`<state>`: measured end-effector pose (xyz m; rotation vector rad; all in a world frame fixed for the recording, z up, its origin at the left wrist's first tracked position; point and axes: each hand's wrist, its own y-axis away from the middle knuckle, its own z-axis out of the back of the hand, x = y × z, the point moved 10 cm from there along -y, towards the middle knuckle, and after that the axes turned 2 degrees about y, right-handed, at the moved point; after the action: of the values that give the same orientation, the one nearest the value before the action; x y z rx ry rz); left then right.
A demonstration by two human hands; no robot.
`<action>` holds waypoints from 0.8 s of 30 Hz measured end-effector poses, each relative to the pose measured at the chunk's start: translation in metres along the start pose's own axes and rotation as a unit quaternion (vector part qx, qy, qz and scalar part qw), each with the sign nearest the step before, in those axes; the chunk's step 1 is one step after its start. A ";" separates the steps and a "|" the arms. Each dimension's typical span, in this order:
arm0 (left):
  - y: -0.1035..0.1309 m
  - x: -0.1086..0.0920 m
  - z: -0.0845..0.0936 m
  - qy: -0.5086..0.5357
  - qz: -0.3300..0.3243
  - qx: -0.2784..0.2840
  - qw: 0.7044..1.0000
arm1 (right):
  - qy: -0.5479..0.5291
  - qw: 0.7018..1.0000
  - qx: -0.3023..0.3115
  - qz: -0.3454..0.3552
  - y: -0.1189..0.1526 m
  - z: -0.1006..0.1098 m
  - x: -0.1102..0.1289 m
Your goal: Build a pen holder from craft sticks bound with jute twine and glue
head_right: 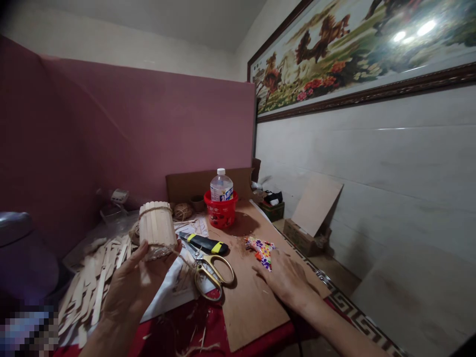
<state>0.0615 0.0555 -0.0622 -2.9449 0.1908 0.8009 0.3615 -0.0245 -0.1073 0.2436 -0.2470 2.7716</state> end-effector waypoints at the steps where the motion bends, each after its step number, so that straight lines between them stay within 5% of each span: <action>1: -0.001 0.000 0.001 -0.003 0.000 -0.002 1.000 | -0.009 1.000 -0.008 -0.009 -0.002 -0.001 -0.002; 8: 0.000 -0.001 0.003 -0.004 0.000 0.003 1.000 | -0.157 0.986 0.003 -0.057 -0.018 -0.005 -0.018; 11: 0.000 0.000 0.001 -0.002 0.004 0.007 1.000 | -0.280 0.958 0.003 -0.069 -0.012 0.000 -0.017; 17: 0.000 0.003 0.000 0.003 0.010 0.006 1.000 | -0.653 0.740 0.145 -0.074 0.017 -0.007 0.027; 24: 0.001 0.013 0.000 -0.013 0.046 0.044 0.998 | -0.765 0.622 0.167 -0.005 0.036 0.007 0.068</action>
<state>0.0725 0.0531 -0.0684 -2.8593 0.3536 0.8182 0.2864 -0.0371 -0.0918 2.5567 -0.0720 1.7120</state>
